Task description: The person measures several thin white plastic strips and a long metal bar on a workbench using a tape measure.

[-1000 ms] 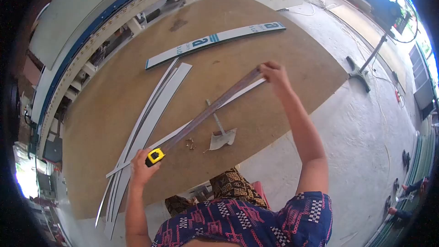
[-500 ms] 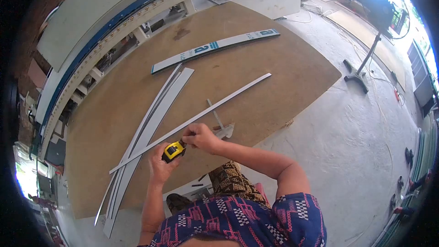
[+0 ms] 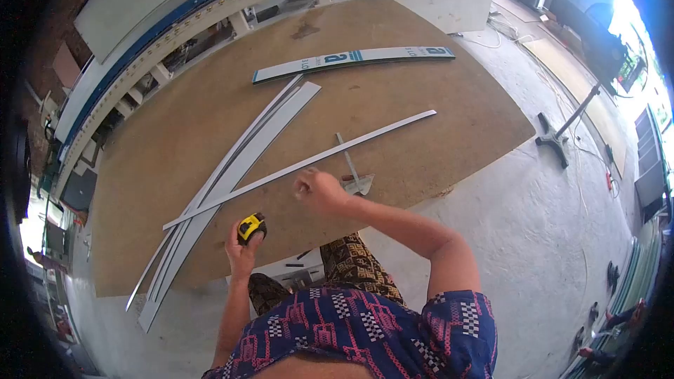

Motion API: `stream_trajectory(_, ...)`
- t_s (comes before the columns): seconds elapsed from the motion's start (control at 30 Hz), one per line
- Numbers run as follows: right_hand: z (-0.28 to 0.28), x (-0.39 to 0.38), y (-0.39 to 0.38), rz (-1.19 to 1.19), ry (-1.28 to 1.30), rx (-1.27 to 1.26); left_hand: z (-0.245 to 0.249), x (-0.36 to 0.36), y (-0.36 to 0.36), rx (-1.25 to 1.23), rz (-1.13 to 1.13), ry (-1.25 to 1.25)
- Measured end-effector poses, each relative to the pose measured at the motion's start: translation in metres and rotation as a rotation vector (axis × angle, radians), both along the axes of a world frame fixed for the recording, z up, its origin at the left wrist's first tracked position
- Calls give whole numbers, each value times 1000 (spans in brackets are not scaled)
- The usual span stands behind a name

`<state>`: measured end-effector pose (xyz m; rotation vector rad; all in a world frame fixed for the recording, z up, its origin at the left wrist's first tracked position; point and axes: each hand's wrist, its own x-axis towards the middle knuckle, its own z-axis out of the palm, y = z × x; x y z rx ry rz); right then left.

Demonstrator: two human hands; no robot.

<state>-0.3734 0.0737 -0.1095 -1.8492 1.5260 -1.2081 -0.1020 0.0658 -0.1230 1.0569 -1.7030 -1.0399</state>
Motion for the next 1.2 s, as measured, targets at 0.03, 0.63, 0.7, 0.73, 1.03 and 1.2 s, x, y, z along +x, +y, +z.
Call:
stream_trajectory(0.03, -3, -6, -4, -45, 109, -11, -13, 7, -1, -4, 41, 8)
stream_trajectory(0.63, -39, -18, -65, -58, 757, 109, -59, 13, -9, -280, 367, -77)
stream_trajectory(0.7, -42, -19, -70, -57, 808, 82, -63, 15, -10, -224, 356, -57)
stream_trajectory(0.73, -43, -19, -72, -54, 833, 67, -64, 15, -11, -196, 354, -48)
stream_trajectory(1.03, -40, -23, -83, -22, 860, 96, -68, 16, -12, -66, 357, 16)
stream_trajectory(1.2, -25, -50, -97, -39, 899, 171, -83, 22, -15, -126, 375, -38)
